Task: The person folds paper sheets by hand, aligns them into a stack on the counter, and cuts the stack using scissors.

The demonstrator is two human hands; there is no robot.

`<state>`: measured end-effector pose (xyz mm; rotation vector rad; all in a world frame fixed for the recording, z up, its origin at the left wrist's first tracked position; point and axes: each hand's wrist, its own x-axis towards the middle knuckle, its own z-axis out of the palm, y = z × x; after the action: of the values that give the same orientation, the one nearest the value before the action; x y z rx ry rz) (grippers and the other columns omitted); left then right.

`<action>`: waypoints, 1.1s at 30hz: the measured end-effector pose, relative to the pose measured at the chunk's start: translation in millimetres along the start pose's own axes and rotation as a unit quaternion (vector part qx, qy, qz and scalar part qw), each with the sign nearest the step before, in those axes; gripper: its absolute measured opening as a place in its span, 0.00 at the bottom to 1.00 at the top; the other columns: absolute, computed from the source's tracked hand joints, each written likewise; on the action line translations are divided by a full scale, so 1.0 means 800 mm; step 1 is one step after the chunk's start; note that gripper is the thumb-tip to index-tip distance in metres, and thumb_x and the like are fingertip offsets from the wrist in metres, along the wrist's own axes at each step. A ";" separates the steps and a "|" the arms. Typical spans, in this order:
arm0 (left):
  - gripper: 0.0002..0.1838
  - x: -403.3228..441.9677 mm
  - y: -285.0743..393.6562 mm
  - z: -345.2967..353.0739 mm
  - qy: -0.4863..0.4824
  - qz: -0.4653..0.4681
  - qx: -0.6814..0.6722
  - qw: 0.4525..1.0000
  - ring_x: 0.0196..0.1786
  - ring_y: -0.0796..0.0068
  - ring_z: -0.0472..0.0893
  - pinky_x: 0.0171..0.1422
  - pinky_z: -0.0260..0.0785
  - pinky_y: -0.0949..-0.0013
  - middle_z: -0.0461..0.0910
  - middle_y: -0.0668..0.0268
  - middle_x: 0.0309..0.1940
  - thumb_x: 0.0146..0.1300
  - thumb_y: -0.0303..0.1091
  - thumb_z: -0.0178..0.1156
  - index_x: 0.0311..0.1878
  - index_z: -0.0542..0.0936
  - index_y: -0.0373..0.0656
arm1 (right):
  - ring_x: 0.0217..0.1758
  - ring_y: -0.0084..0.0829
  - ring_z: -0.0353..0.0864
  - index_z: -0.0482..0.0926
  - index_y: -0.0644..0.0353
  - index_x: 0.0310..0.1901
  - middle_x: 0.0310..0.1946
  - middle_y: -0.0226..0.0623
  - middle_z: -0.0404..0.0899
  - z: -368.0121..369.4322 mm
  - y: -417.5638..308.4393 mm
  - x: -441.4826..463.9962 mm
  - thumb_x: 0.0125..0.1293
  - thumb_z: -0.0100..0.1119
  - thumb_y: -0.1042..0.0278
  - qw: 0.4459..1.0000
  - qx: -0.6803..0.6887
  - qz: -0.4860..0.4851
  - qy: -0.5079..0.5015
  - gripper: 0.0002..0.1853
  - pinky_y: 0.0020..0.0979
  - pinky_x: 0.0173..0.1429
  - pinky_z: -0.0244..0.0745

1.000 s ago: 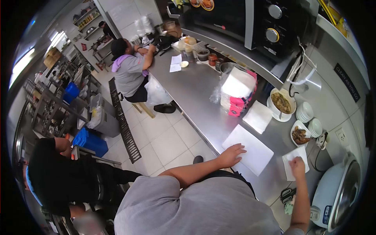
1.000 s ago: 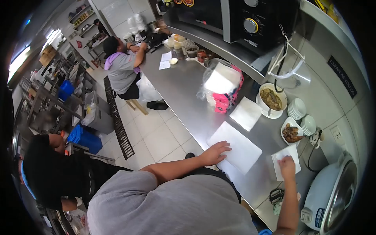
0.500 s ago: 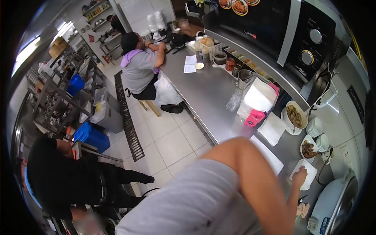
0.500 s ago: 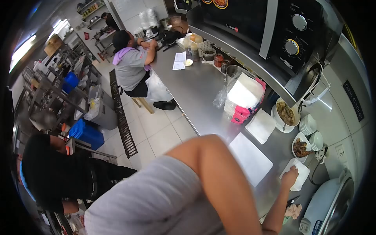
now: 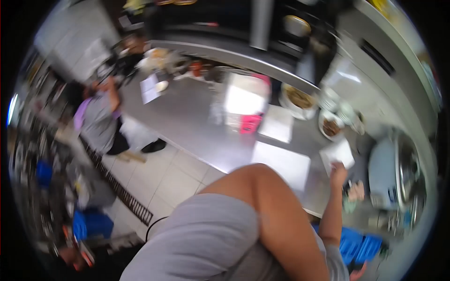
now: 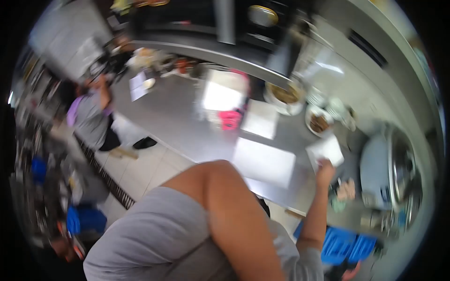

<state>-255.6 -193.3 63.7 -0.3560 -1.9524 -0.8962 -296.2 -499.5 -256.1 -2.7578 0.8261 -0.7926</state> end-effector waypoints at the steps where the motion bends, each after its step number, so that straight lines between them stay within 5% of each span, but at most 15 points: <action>1: 0.18 0.002 0.004 0.008 -0.008 0.002 -0.013 1.000 0.52 0.56 0.77 0.59 0.68 0.57 0.78 0.58 0.42 0.67 0.46 0.58 0.45 0.78 0.38 | 0.42 0.46 0.81 0.83 0.58 0.34 0.35 0.41 0.83 -0.008 0.004 -0.008 0.47 0.55 0.78 0.995 -0.098 0.018 -0.012 0.11 0.42 0.51 0.72; 4: 0.18 0.001 0.016 0.028 -0.034 0.006 -0.044 0.998 0.51 0.55 0.77 0.59 0.68 0.57 0.77 0.58 0.40 0.66 0.46 0.57 0.43 0.77 0.38 | 0.43 0.44 0.80 0.83 0.52 0.34 0.33 0.36 0.82 -0.035 0.007 -0.014 0.53 0.55 0.71 0.968 -0.146 0.181 -0.090 0.08 0.59 0.63 0.61; 6: 0.18 -0.003 0.026 0.031 -0.053 -0.006 -0.041 0.998 0.50 0.55 0.77 0.58 0.69 0.57 0.77 0.58 0.39 0.66 0.46 0.57 0.43 0.77 0.38 | 0.44 0.45 0.80 0.83 0.54 0.36 0.34 0.40 0.82 -0.042 -0.002 0.000 0.55 0.57 0.67 0.980 -0.108 0.163 0.030 0.08 0.61 0.63 0.60; 10: 0.18 -0.020 0.052 0.017 -0.053 -0.058 0.019 0.997 0.49 0.55 0.77 0.58 0.69 0.57 0.77 0.58 0.37 0.66 0.47 0.57 0.41 0.77 0.38 | 0.47 0.44 0.81 0.82 0.57 0.38 0.37 0.46 0.82 -0.013 -0.044 0.046 0.55 0.63 0.59 0.949 -0.014 0.307 0.064 0.13 0.64 0.64 0.57; 13: 0.19 -0.069 0.079 -0.031 0.033 -0.173 0.115 0.978 0.48 0.55 0.78 0.57 0.69 0.57 0.77 0.58 0.36 0.66 0.47 0.57 0.40 0.77 0.38 | 0.44 0.45 0.82 0.83 0.56 0.39 0.36 0.46 0.82 -0.019 -0.081 0.052 0.57 0.63 0.58 0.928 -0.253 0.271 -0.041 0.13 0.65 0.63 0.57; 16: 0.11 -0.144 0.108 -0.077 0.167 -0.378 0.144 0.899 0.50 0.60 0.78 0.58 0.69 0.60 0.78 0.60 0.43 0.66 0.37 0.59 0.45 0.79 0.40 | 0.39 0.47 0.82 0.83 0.55 0.40 0.34 0.44 0.82 -0.021 -0.074 0.044 0.59 0.62 0.58 0.928 -0.289 0.229 -0.048 0.12 0.65 0.63 0.57; 19: 0.12 -0.200 0.137 -0.076 0.284 -0.490 0.119 0.815 0.55 0.66 0.78 0.61 0.68 0.63 0.80 0.60 0.50 0.66 0.31 0.59 0.50 0.80 0.39 | 0.39 0.46 0.83 0.84 0.56 0.38 0.34 0.44 0.83 -0.015 -0.048 0.033 0.58 0.62 0.60 0.946 -0.150 0.282 -0.052 0.11 0.64 0.62 0.59; 28: 0.11 -0.245 0.119 -0.044 0.507 -0.431 0.055 0.744 0.56 0.68 0.77 0.65 0.65 0.65 0.80 0.60 0.50 0.67 0.23 0.54 0.52 0.77 0.35 | 0.38 0.48 0.82 0.85 0.59 0.30 0.34 0.44 0.84 -0.039 -0.006 0.035 0.57 0.62 0.63 0.909 0.120 0.393 -0.075 0.09 0.44 0.48 0.73; 31: 0.12 -0.246 0.107 -0.049 0.522 -0.469 0.061 0.710 0.58 0.67 0.77 0.65 0.65 0.64 0.79 0.59 0.51 0.69 0.26 0.53 0.53 0.76 0.35 | 0.36 0.49 0.81 0.85 0.58 0.32 0.33 0.45 0.83 -0.068 -0.032 0.046 0.57 0.62 0.64 0.940 -0.072 0.323 0.083 0.08 0.43 0.46 0.73; 33: 0.14 -0.249 0.094 -0.055 0.538 -0.485 0.078 0.685 0.60 0.66 0.75 0.65 0.66 0.63 0.78 0.58 0.53 0.70 0.28 0.53 0.56 0.74 0.35 | 0.34 0.40 0.80 0.84 0.59 0.33 0.33 0.41 0.83 -0.104 -0.064 0.062 0.60 0.61 0.66 0.952 -0.099 0.218 0.189 0.07 0.36 0.44 0.73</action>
<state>-79.5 -151.0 -57.1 1.2133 -0.9196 -1.1462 -281.7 -483.6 -148.7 -2.4517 1.5957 -1.2079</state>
